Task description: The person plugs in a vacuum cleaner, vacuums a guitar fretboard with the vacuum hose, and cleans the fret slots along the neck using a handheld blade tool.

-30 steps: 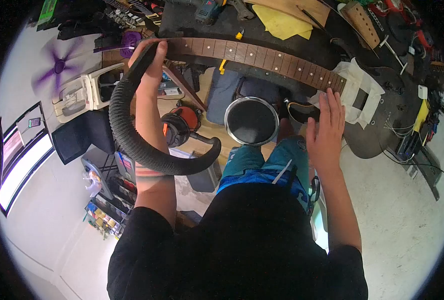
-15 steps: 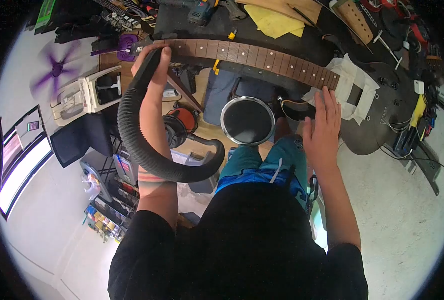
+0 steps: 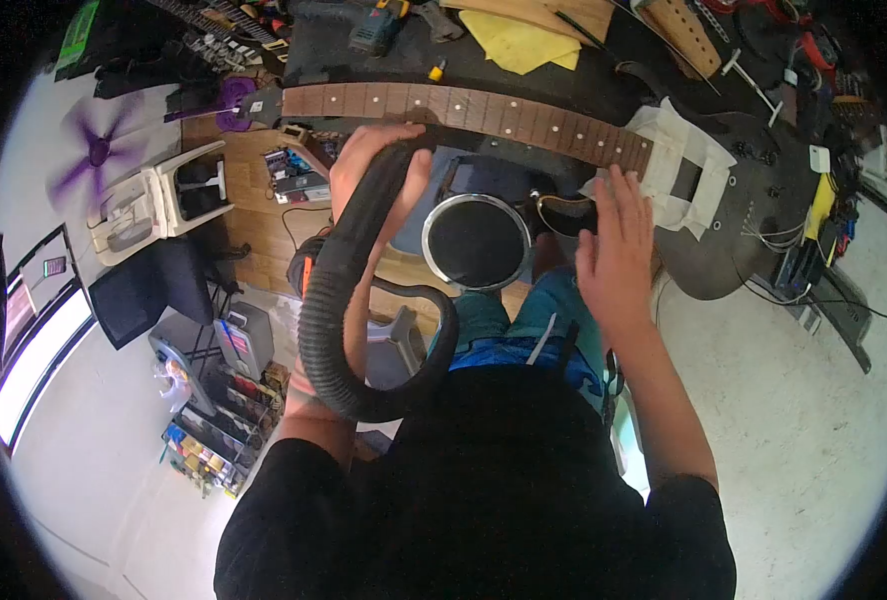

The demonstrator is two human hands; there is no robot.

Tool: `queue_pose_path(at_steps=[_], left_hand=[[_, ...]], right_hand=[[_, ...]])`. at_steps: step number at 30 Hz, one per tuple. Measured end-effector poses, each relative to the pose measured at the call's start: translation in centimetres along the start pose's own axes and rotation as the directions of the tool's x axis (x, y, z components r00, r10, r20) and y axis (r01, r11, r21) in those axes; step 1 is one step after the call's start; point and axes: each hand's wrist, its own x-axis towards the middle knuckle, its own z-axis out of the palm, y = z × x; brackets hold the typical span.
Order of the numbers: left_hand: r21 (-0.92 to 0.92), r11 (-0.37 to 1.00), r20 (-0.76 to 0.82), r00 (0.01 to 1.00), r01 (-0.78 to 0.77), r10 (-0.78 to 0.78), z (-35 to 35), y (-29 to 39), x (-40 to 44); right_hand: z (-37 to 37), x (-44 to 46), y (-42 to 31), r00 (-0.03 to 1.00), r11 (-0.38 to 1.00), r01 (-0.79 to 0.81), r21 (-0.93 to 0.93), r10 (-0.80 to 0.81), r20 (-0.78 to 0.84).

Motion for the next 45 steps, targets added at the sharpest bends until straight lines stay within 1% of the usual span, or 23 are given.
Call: queue_pose_path(at_steps=[5, 10, 14, 16, 19, 21, 23, 24, 25, 26, 27, 28, 30, 31, 32, 33, 35, 38, 39, 41, 42, 44, 45], left_hand=[[-0.218, 0.971, 0.004, 0.995, 0.095, -0.096, 0.3, 1.1, -1.5], [-0.188, 0.976, 0.074, 0.992, 0.111, -0.098, 0.7, 1.0, -1.6], [-0.212, 0.970, 0.096, 0.990, 0.119, -0.101, 2.4, 1.5, -1.4], [-0.233, 0.963, 0.099, 0.989, 0.134, -0.114, 3.6, 2.1, -1.2], [-0.250, 0.954, 0.059, 0.986, 0.165, -0.156, 5.4, 3.1, -0.4], [-0.233, 0.968, 0.054, 0.995, 0.098, -0.088, 6.2, 3.4, -0.2], [-0.218, 0.972, 0.073, 0.995, 0.089, -0.075, 6.8, 4.4, -0.4], [-0.248, 0.966, 0.062, 0.997, 0.070, -0.056, 7.3, 4.7, -0.9], [-0.252, 0.967, 0.075, 0.997, 0.040, -0.022, 7.4, 5.4, -1.2], [-0.236, 0.971, 0.101, 0.995, 0.047, -0.023, 7.1, 6.6, -1.7], [-0.222, 0.974, 0.128, 0.991, 0.054, -0.026, 6.7, 8.1, -2.2], [-0.249, 0.968, 0.104, 0.995, 0.014, 0.012, 6.8, 9.0, -2.8], [-0.297, 0.954, 0.072, 0.995, -0.047, 0.071, 6.7, 10.5, -4.1], [-0.282, 0.958, 0.103, 0.990, -0.061, 0.093, 5.9, 11.3, -4.4], [-0.245, 0.967, 0.139, 0.985, -0.068, 0.105, 5.1, 11.7, -5.0], [-0.207, 0.976, 0.174, 0.978, -0.075, 0.112, 4.2, 11.9, -5.6], [-0.145, 0.989, 0.199, 0.979, -0.021, 0.050, 2.3, 11.6, -7.5], [-0.065, 0.992, 0.199, 0.975, 0.110, -0.095, 0.1, 11.2, -11.9], [-0.049, 0.986, 0.195, 0.970, 0.160, -0.148, -0.6, 11.0, -13.5], [0.006, 0.950, 0.193, 0.932, 0.312, -0.308, -2.1, 10.7, -16.5], [0.028, 0.923, 0.189, 0.904, 0.385, -0.383, -2.8, 10.2, -18.1], [-0.242, 0.780, 0.117, 0.816, 0.577, -0.567, -3.1, 8.0, -22.3], [-0.383, 0.675, 0.102, 0.756, 0.630, -0.647, -3.2, 6.6, -24.3]], right_hand=[[0.4, 1.1, -1.3, 0.999, 0.997, 0.050, 0.053, -0.051, 0.017], [1.5, 2.4, -1.7, 0.992, 0.989, 0.118, 0.088, -0.120, 0.024], [1.6, 3.6, -2.0, 0.988, 0.982, 0.143, 0.126, -0.150, 0.044], [1.7, 4.1, -1.9, 0.984, 0.977, 0.164, 0.138, -0.172, 0.050], [1.4, 4.4, -1.3, 0.977, 0.969, 0.192, 0.157, -0.203, 0.059], [1.2, 4.8, -1.0, 0.971, 0.961, 0.218, 0.168, -0.232, 0.065], [0.6, 5.1, 0.0, 0.960, 0.939, 0.241, 0.246, -0.268, 0.083], [0.4, 5.1, 0.3, 0.953, 0.924, 0.252, 0.286, -0.288, 0.091], [0.0, 5.2, 0.3, 0.969, 0.869, 0.179, 0.461, -0.238, 0.072], [-0.5, 5.3, 0.1, 0.981, 0.778, 0.103, 0.620, -0.184, 0.068], [-0.8, 5.2, -0.2, 0.988, 0.656, 0.025, 0.754, -0.129, 0.080], [-0.1, 4.7, -2.1, 0.992, 0.289, -0.124, 0.949, 0.047, 0.115], [-1.2, 5.4, -1.6, 0.925, 0.149, -0.351, 0.924, -0.097, 0.367], [-2.0, 5.9, -1.8, 0.862, 0.095, -0.465, 0.880, -0.178, 0.474], [-2.8, 6.0, -3.0, 0.839, 0.290, -0.461, 0.838, -0.164, 0.518], [-2.4, 6.1, -3.3, 0.799, 0.345, -0.478, 0.808, -0.211, 0.563], [-1.1, 5.5, -3.9, 0.742, 0.467, -0.482, 0.742, -0.233, 0.629], [1.5, 3.4, -6.6, 0.735, 0.625, -0.382, 0.681, -0.241, 0.634], [2.4, 2.8, -7.7, 0.772, 0.647, -0.303, 0.700, -0.264, 0.579], [3.7, 1.7, -10.1, 0.833, 0.678, -0.140, 0.722, -0.313, 0.456], [3.7, 1.3, -11.5, 0.806, 0.694, -0.007, 0.720, -0.422, 0.415], [3.8, 0.5, -14.4, 0.708, 0.671, 0.259, 0.694, -0.621, 0.336], [4.1, 0.0, -16.0, 0.638, 0.634, 0.386, 0.670, -0.708, 0.303]])
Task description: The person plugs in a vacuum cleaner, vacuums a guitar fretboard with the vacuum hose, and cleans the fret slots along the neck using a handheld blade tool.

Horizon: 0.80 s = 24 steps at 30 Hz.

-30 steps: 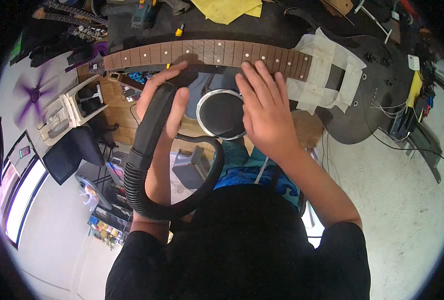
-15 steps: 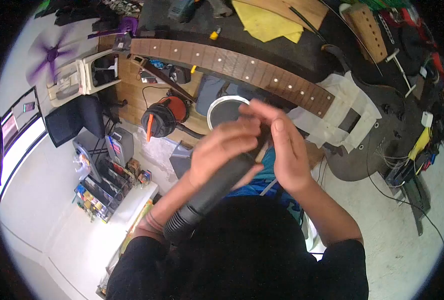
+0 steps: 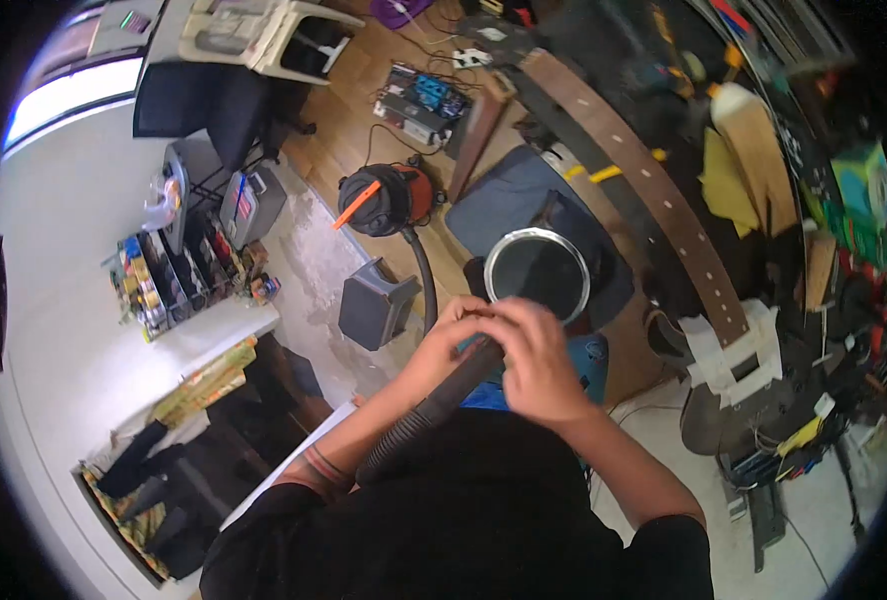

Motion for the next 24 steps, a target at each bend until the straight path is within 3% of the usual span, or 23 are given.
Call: queue_pose_path(at_steps=[1, 2, 4, 5, 8, 9, 12, 13, 14, 15, 16, 17, 19, 23, 24], left_hand=[[-0.103, 0.994, -0.031, 0.999, 0.036, -0.039, -1.2, -1.6, -0.3], [-0.289, 0.954, 0.008, 0.997, 0.080, -0.081, -2.4, -6.7, -1.1], [-0.724, 0.680, 0.066, 0.993, 0.114, -0.096, -5.5, -10.5, -1.4], [-0.849, 0.497, -0.032, 0.921, 0.179, -0.387, -5.0, -12.1, -0.9], [-0.830, 0.315, 0.226, 0.795, 0.460, -0.563, -10.2, -19.0, -1.1], [-0.811, -0.076, 0.507, 0.631, 0.580, -0.587, -12.7, -18.2, -0.7], [-0.849, 0.223, 0.403, 0.860, 0.479, -0.312, -16.4, -33.9, -0.6], [-0.795, 0.430, 0.252, 0.878, 0.427, -0.407, -20.1, -33.8, 0.3], [-0.609, 0.776, -0.042, 0.970, 0.167, -0.241, -21.8, -39.6, 1.2], [-0.643, 0.653, -0.176, 0.752, 0.401, -0.635, -23.1, -41.7, 2.1], [-0.298, 0.865, -0.427, 0.754, 0.404, -0.499, -25.0, -43.4, 2.8], [0.108, 0.909, -0.592, 0.760, 0.402, -0.266, -27.1, -44.8, 3.5], [0.320, 0.822, -0.500, 0.821, 0.471, -0.276, -29.7, -47.7, 4.3], [0.483, 0.690, -0.394, 0.838, 0.538, -0.378, -31.3, -50.0, 4.6], [0.517, 0.683, -0.397, 0.851, 0.516, -0.343, -31.1, -50.4, 4.4]], right_hand=[[1.9, 1.1, -1.0, 0.993, 0.988, 0.077, 0.135, -0.088, 0.077], [3.5, 2.7, -2.9, 0.972, 0.988, 0.123, 0.094, -0.139, 0.188], [9.1, 4.9, -4.2, 0.886, 0.958, 0.200, 0.204, -0.265, 0.380], [11.9, 5.9, -4.1, 0.873, 0.955, 0.189, 0.228, -0.270, 0.407], [20.2, 9.7, -3.3, 0.843, 0.945, 0.139, 0.296, -0.270, 0.465], [22.6, 11.2, -2.9, 0.838, 0.941, 0.120, 0.318, -0.268, 0.476], [30.7, 14.6, -0.7, 0.822, 0.965, 0.141, 0.220, -0.238, 0.518], [33.4, 15.6, 0.2, 0.811, 0.972, 0.168, 0.163, -0.230, 0.537], [36.1, 16.7, 1.3, 0.803, 0.980, 0.137, 0.147, -0.197, 0.563], [38.7, 17.6, 2.4, 0.794, 0.986, 0.103, 0.129, -0.160, 0.587], [40.8, 18.3, 3.1, 0.784, 0.992, 0.066, 0.109, -0.119, 0.610], [42.0, 19.3, 3.0, 0.779, 0.993, 0.029, 0.111, -0.092, 0.621], [43.8, 20.2, 3.1, 0.755, 0.995, 0.032, 0.089, -0.083, 0.650], [45.3, 20.9, 3.4, 0.723, 1.000, 0.012, 0.004, -0.011, 0.691], [45.3, 20.9, 3.4, 0.716, 1.000, 0.013, -0.018, 0.003, 0.698]])
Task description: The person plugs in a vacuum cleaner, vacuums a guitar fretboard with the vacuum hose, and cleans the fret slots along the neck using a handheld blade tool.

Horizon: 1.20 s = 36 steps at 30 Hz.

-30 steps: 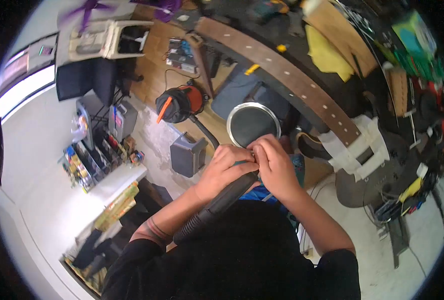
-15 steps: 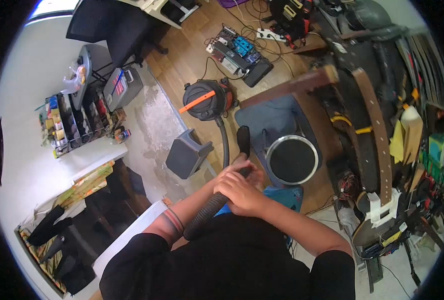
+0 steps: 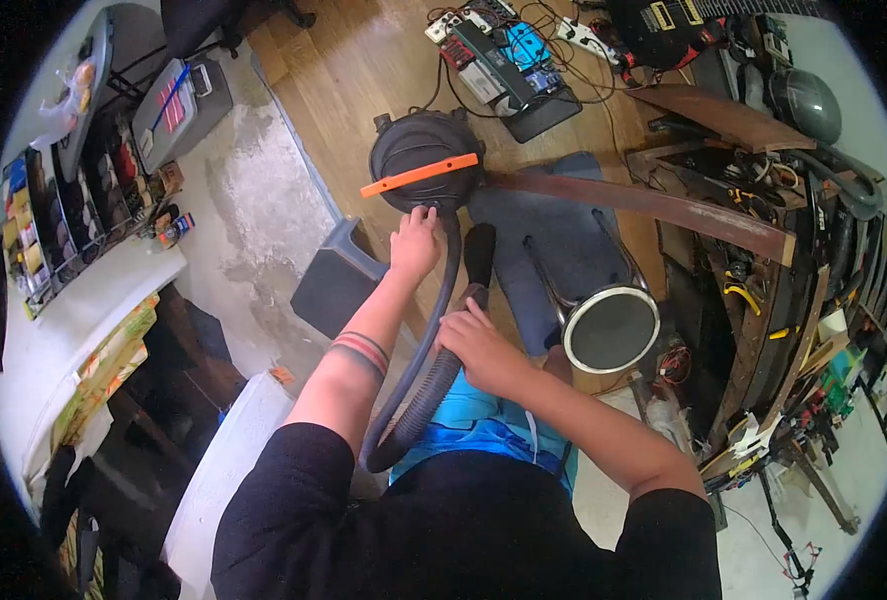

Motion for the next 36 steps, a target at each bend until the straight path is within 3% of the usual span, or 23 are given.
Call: queue_pose_path(at_steps=[2, 5, 8, 9, 10, 11, 12, 13, 14, 16, 18, 20, 21, 22, 24, 26, 29, 30, 31, 32, 33, 34, 36], left_hand=[[0.062, 0.997, -0.053, 0.997, -0.054, 0.057, 0.5, -0.4, -0.2], [0.347, 0.922, 0.000, 0.983, -0.170, 0.182, 1.6, 0.3, 1.1], [0.397, 0.884, 0.082, 0.968, -0.248, 0.235, -0.7, 1.7, 2.1], [0.277, 0.942, 0.059, 0.982, -0.188, 0.178, -1.3, 1.5, 2.3], [-0.101, 0.988, 0.203, 0.970, -0.118, 0.136, -1.9, 0.6, 2.0], [-0.448, 0.894, 0.342, 0.927, 0.019, 0.152, -2.7, -0.8, 1.5], [-0.709, 0.676, 0.454, 0.863, 0.200, 0.220, -3.8, -2.2, 0.8], [-0.837, 0.364, 0.520, 0.800, 0.408, 0.299, -6.5, -3.4, -1.8], [-0.810, 0.018, 0.541, 0.736, 0.586, 0.407, -10.0, -4.7, -5.4], [-0.650, -0.209, 0.473, 0.604, 0.731, 0.642, -13.9, -9.9, -10.2], [-0.871, -0.130, 0.340, 0.773, 0.473, 0.536, -15.6, -13.1, -12.9], [-0.946, 0.109, 0.322, 0.927, 0.306, 0.192, -18.0, -13.9, -13.4], [-0.942, 0.164, 0.302, 0.952, 0.291, 0.046, -20.2, -13.3, -12.1], [-0.934, 0.219, 0.267, 0.959, 0.283, -0.096, -22.2, -12.7, -10.1], [-0.921, 0.329, 0.192, 0.978, 0.208, -0.079, -24.4, -13.0, -5.5], [-0.817, 0.564, 0.074, 0.991, 0.123, -0.109, -25.5, -13.2, -0.3], [-0.660, 0.746, -0.021, 0.991, 0.084, -0.130, -24.3, -15.5, 7.9], [-0.606, 0.792, -0.052, 0.989, 0.077, -0.136, -24.1, -15.4, 10.0], [-0.461, 0.876, -0.019, 0.986, 0.141, -0.168, -25.9, -13.4, 10.8], [-0.313, 0.938, -0.080, 0.979, 0.152, -0.185, -24.9, -14.4, 13.1], [-0.216, 0.965, -0.104, 0.979, 0.149, -0.175, -24.5, -14.4, 14.5], [-0.120, 0.982, -0.133, 0.978, 0.144, -0.160, -24.2, -13.4, 15.3], [0.218, 0.950, -0.187, 0.965, 0.222, -0.183, -23.1, -10.2, 15.4]], right_hand=[[-0.1, 0.3, 0.1, 1.000, 0.999, -0.020, -0.033, 0.020, 0.019], [-0.6, 1.3, -0.5, 0.999, 0.998, -0.030, -0.064, 0.032, 0.031], [-0.3, 3.1, -0.3, 0.999, 0.987, -0.036, -0.157, 0.036, -0.002], [-0.4, 3.9, -0.1, 0.998, 0.973, -0.054, -0.223, 0.048, -0.032], [-0.8, 5.1, 0.3, 0.997, 0.956, -0.070, -0.285, 0.055, -0.062], [-1.3, 6.5, 0.8, 0.994, 0.933, -0.088, -0.348, 0.058, -0.095], [-2.2, 8.0, 1.2, 0.985, 0.928, -0.126, -0.351, 0.075, -0.156], [-3.3, 9.8, 1.6, 0.971, 0.922, -0.164, -0.351, 0.089, -0.220], [-4.5, 11.6, 2.2, 0.952, 0.915, -0.205, -0.347, 0.104, -0.288], [-7.3, 15.2, 4.3, 0.918, 0.888, -0.250, -0.385, 0.092, -0.385], [-9.7, 18.2, 6.5, 0.895, 0.878, -0.253, -0.407, 0.053, -0.442], [-11.1, 20.0, 6.9, 0.812, 0.869, -0.269, -0.414, -0.027, -0.582], [-11.8, 20.2, 6.8, 0.759, 0.865, -0.278, -0.418, -0.069, -0.648], [-12.6, 19.4, 6.4, 0.774, 0.863, -0.274, -0.425, -0.065, -0.630], [-13.5, 16.6, 5.1, 0.803, 0.857, -0.270, -0.440, -0.052, -0.594], [-13.7, 11.3, 3.9, 0.853, 0.828, -0.303, -0.473, 0.014, -0.522], [-12.4, -0.4, 2.0, 0.888, 0.840, -0.347, -0.416, 0.152, -0.434], [-11.3, -5.4, 1.9, 0.890, 0.825, -0.424, -0.373, 0.305, -0.338], [-9.2, -10.6, 1.0, 0.803, 0.771, -0.587, -0.247, 0.516, -0.298], [-6.2, -16.4, 1.0, 0.761, 0.738, -0.636, -0.225, 0.551, -0.342], [-4.2, -21.3, -0.6, 0.657, 0.634, -0.754, -0.171, 0.727, -0.201], [-3.9, -24.1, -4.9, 0.491, 0.482, -0.869, -0.112, 0.868, -0.077], [2.6, -33.4, -8.0, 0.387, 0.381, -0.917, -0.119, 0.922, -0.029]])
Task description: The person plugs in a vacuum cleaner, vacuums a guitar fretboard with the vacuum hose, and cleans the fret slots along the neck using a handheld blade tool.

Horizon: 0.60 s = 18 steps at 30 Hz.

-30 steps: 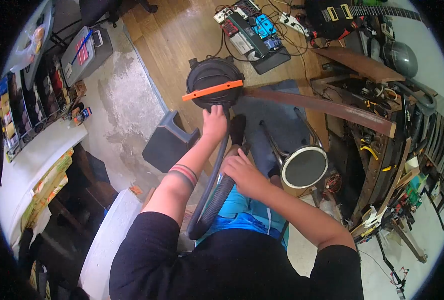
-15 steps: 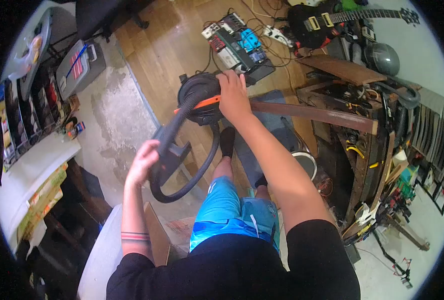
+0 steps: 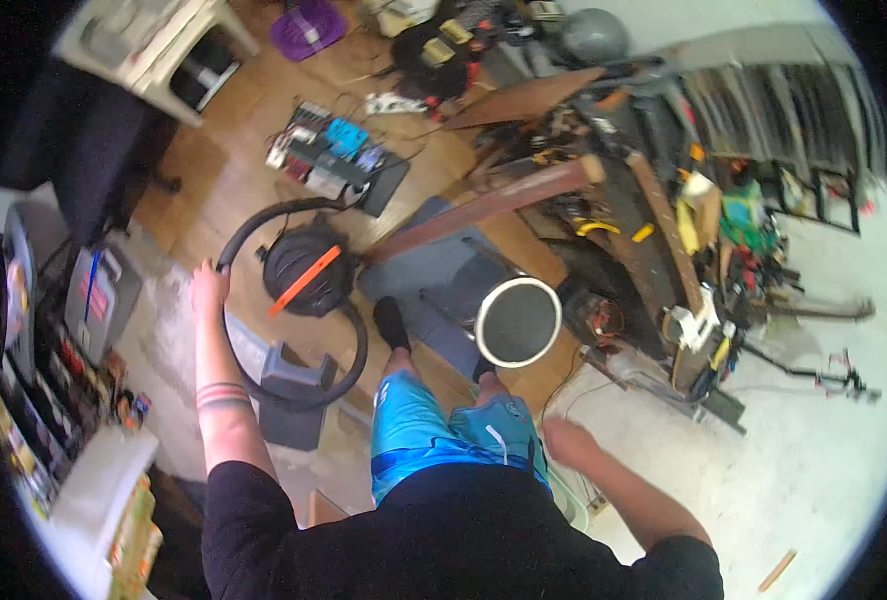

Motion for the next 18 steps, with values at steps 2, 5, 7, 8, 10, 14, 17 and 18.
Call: queue_pose_path(at_steps=[2, 5, 7, 8, 10, 14, 17, 18], left_hand=[[0.071, 0.997, -0.119, 0.992, -0.023, 0.031, -1.0, 4.6, -2.3], [-0.154, 0.920, -0.374, 0.883, -0.361, 0.284, 0.7, 11.2, -5.1], [-0.283, 0.797, -0.375, 0.826, -0.534, 0.420, 0.4, 19.4, -10.6], [-0.324, 0.771, -0.279, 0.834, -0.549, 0.477, -1.3, 23.9, -13.7], [-0.310, 0.651, -0.216, 0.718, -0.693, 0.662, -0.6, 31.9, -19.2], [-0.621, 0.034, -0.078, 0.105, -0.783, 0.991, -0.5, 44.8, -31.2], [-0.631, -0.142, 0.076, -0.243, -0.763, 0.967, -2.0, 49.8, -39.4], [-0.590, -0.186, 0.133, -0.322, -0.786, 0.937, -2.1, 50.6, -41.3]], right_hand=[[4.6, -7.2, 2.2, 0.994, 0.993, 0.076, 0.085, -0.069, -0.081], [11.4, -14.6, 3.1, 0.995, 0.897, -0.096, 0.432, 0.093, 0.028], [23.6, -15.9, 6.3, 0.975, 0.795, -0.184, 0.578, 0.221, 0.008], [27.3, -16.7, 6.1, 0.965, 0.735, -0.208, 0.645, 0.263, 0.012], [30.8, -19.5, 5.2, 0.933, 0.639, -0.292, 0.711, 0.352, 0.066], [34.9, -19.8, 5.9, 0.922, 0.566, -0.322, 0.759, 0.370, 0.116], [38.8, -14.3, 9.7, 0.971, 0.682, -0.185, 0.708, 0.236, 0.026], [40.0, -11.4, 11.3, 0.985, 0.765, -0.094, 0.637, 0.163, -0.050]])
